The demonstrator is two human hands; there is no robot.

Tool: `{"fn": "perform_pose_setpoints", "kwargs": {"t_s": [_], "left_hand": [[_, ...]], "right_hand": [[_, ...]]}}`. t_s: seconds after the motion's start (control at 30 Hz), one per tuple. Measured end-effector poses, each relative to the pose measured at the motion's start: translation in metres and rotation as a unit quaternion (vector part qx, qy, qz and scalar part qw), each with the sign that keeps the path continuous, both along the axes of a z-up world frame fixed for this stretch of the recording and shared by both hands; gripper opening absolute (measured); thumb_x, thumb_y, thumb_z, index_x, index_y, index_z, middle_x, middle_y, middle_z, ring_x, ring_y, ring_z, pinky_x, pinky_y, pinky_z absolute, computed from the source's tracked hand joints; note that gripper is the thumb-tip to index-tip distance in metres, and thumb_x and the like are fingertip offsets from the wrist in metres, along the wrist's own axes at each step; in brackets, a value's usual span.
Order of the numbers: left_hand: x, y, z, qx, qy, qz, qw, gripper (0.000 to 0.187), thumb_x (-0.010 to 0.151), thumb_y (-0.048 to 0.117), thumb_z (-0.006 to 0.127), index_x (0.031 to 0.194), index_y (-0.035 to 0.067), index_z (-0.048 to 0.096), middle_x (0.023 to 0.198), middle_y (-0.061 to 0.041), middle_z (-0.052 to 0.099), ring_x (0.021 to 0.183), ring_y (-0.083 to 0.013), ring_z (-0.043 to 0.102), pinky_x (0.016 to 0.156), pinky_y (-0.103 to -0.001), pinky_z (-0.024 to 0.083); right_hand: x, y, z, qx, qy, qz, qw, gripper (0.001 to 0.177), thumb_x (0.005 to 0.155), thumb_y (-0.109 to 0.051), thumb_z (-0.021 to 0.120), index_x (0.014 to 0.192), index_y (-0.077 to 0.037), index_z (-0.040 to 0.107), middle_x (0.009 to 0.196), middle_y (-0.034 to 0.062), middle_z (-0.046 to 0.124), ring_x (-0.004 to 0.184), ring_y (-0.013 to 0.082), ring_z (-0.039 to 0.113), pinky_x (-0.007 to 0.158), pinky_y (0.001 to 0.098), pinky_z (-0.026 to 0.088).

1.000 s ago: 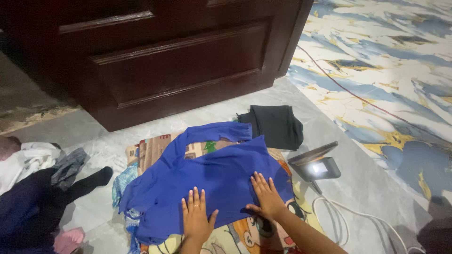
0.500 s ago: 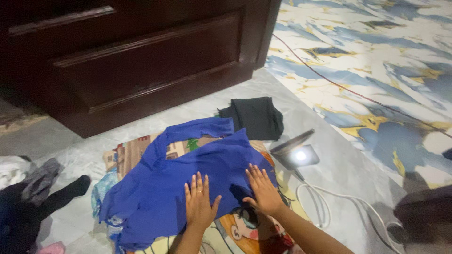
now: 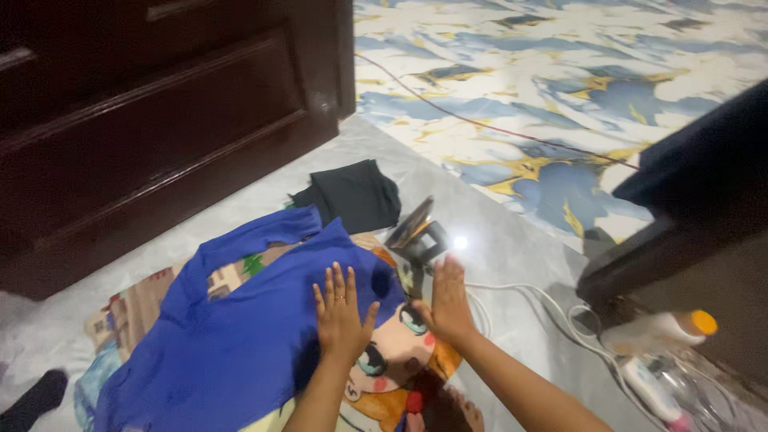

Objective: The person irons a blue dress laid out on a patterned mat on the floor. They smooth the fabric with their hands and use an iron to press the dress, focusing on different sections.

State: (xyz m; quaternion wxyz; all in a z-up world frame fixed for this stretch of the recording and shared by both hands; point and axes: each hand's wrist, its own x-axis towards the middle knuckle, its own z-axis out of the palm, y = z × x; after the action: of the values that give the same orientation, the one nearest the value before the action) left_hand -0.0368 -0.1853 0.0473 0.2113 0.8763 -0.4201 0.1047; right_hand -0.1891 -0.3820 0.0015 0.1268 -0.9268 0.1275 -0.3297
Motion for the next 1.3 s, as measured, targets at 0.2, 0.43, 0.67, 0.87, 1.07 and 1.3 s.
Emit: {"fn": "perform_pose_setpoints", "kwargs": {"t_s": [0.2,0.43,0.67,0.87,1.07,1.3], "left_hand": [[-0.022,-0.031,0.001,-0.039,-0.013,-0.059,0.997,0.089,0.092,0.053,0.057,0.156,-0.002,0.027,0.165,-0.025,0.018,0.153,-0.0392,0.015,0.121,-0.057,0.007],[-0.026,-0.046,0.004,-0.025,-0.015,-0.071,0.997,0.09,0.091,0.052,0.057,0.156,-0.002,0.026,0.165,-0.026,0.016,0.154,-0.0394,0.012,0.121,-0.057,0.005],[-0.018,-0.044,0.003,-0.014,-0.003,-0.059,0.998,0.092,0.092,0.055,0.055,0.155,-0.003,0.023,0.165,-0.027,0.013,0.153,-0.0397,0.01,0.121,-0.058,0.003],[-0.01,-0.036,-0.005,-0.013,-0.023,-0.054,0.998,0.092,0.092,0.056,0.053,0.155,-0.003,0.022,0.164,-0.027,0.013,0.153,-0.0404,0.009,0.12,-0.058,0.003],[-0.011,-0.031,-0.007,-0.039,-0.022,-0.056,0.997,0.092,0.093,0.055,0.056,0.156,-0.003,0.023,0.165,-0.028,0.012,0.153,-0.0418,0.009,0.12,-0.059,0.003],[-0.003,-0.004,-0.006,-0.025,0.0,-0.011,1.0,0.096,0.087,0.05,0.062,0.157,-0.001,0.02,0.165,-0.028,0.011,0.153,-0.041,0.01,0.121,-0.058,0.005]], "right_hand": [[-0.008,-0.031,0.004,0.07,-0.053,-0.11,0.99,0.084,0.095,-0.021,0.058,0.156,0.015,0.012,0.161,0.044,0.01,0.153,0.0575,0.006,0.124,0.0571,0.011],[0.015,-0.047,0.004,0.195,0.037,-0.114,0.973,0.081,0.097,-0.018,0.059,0.156,0.011,0.011,0.161,0.0365,0.02,0.152,0.0499,0.015,0.123,0.0493,0.018],[0.029,-0.054,-0.001,0.235,-0.001,-0.085,0.968,0.079,0.096,-0.013,0.059,0.156,0.008,0.013,0.154,0.0397,0.032,0.144,0.0501,0.034,0.116,0.0477,0.03],[0.043,-0.069,-0.015,0.293,0.0,-0.145,0.945,0.05,0.1,-0.02,0.061,0.143,-0.003,0.042,0.116,0.0303,0.07,0.108,0.0471,0.067,0.092,0.0515,0.051],[0.057,-0.109,-0.028,0.447,0.039,-0.129,0.884,0.048,0.091,-0.028,0.072,0.131,-0.011,0.053,0.113,0.0158,0.076,0.096,0.0305,0.07,0.083,0.046,0.053],[0.107,-0.104,0.025,0.36,0.066,-0.103,0.925,0.038,0.096,-0.036,0.071,0.116,-0.005,0.06,0.101,0.0252,0.071,0.094,0.0378,0.067,0.082,0.0435,0.054]]}}
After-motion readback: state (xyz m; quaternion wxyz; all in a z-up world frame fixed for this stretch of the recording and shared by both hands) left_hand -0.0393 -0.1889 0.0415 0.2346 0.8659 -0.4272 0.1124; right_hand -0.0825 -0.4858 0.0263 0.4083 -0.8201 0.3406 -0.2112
